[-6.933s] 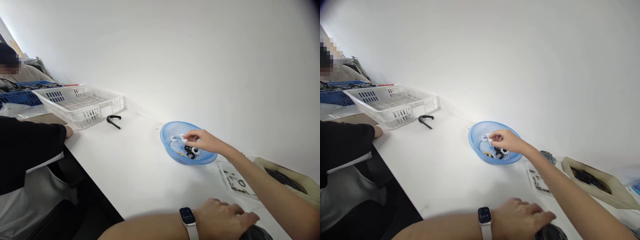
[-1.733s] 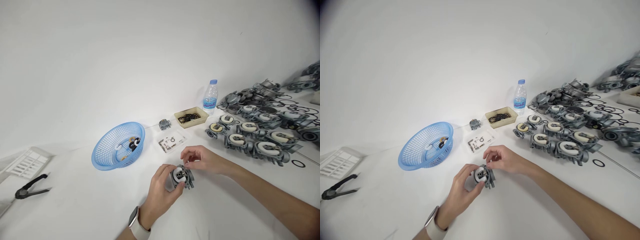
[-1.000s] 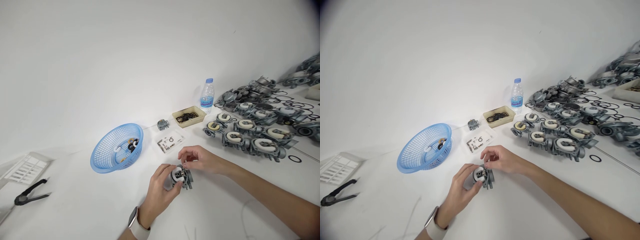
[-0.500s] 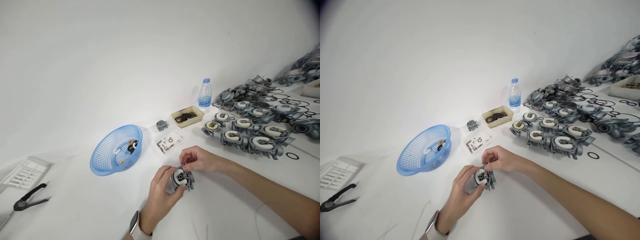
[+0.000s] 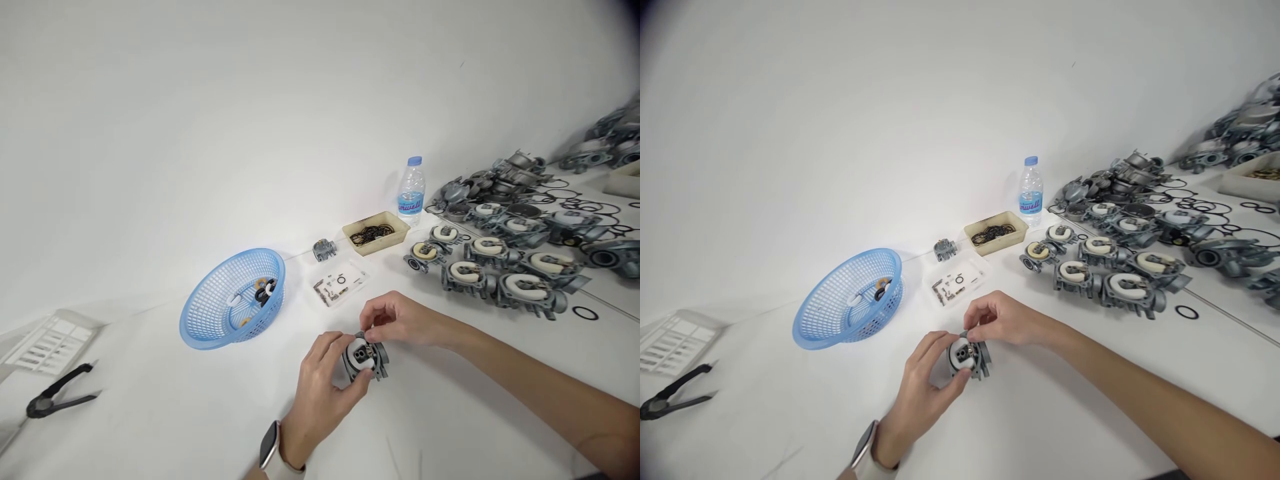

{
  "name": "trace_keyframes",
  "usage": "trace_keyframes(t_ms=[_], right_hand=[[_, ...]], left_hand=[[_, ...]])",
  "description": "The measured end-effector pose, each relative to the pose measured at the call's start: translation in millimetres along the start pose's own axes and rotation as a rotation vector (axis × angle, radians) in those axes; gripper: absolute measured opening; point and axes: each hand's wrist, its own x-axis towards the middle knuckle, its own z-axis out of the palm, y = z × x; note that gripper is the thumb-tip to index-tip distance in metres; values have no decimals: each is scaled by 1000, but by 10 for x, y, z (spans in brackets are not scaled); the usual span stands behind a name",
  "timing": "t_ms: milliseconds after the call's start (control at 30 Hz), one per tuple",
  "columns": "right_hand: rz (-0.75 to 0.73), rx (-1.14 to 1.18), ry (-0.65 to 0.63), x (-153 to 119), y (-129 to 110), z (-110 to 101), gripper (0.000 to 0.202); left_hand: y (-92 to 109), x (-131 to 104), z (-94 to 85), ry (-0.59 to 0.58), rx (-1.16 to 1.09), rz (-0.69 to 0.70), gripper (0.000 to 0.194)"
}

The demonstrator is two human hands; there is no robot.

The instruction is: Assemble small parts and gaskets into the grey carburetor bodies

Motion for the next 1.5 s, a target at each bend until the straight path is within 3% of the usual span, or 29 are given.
trace_keyframes(t_ms=[233,467,1000,1233,1400,1500], right_hand=[[-37,-149,43,-10,-9,-33,26],[25,-165,-143,-49,5,-74,47],[-44,-200,-63,-60,-63,5,24],[-59,-220,-61,-108,-120,9,31],[-95,-211,-38,-144,-173,25,34],[-108,-183,-72,-144,-184,22,34]], left_hand=[[35,23,-2,15,-21,-59,32],[32,22,-9,33,-35,-75,27],[19,7,5,47,-16,-57,26],[20,8,-4,35,-15,-86,25],[13,28,-16,-20,-35,-120,47],[0,29,-4,-36,-61,-118,44]])
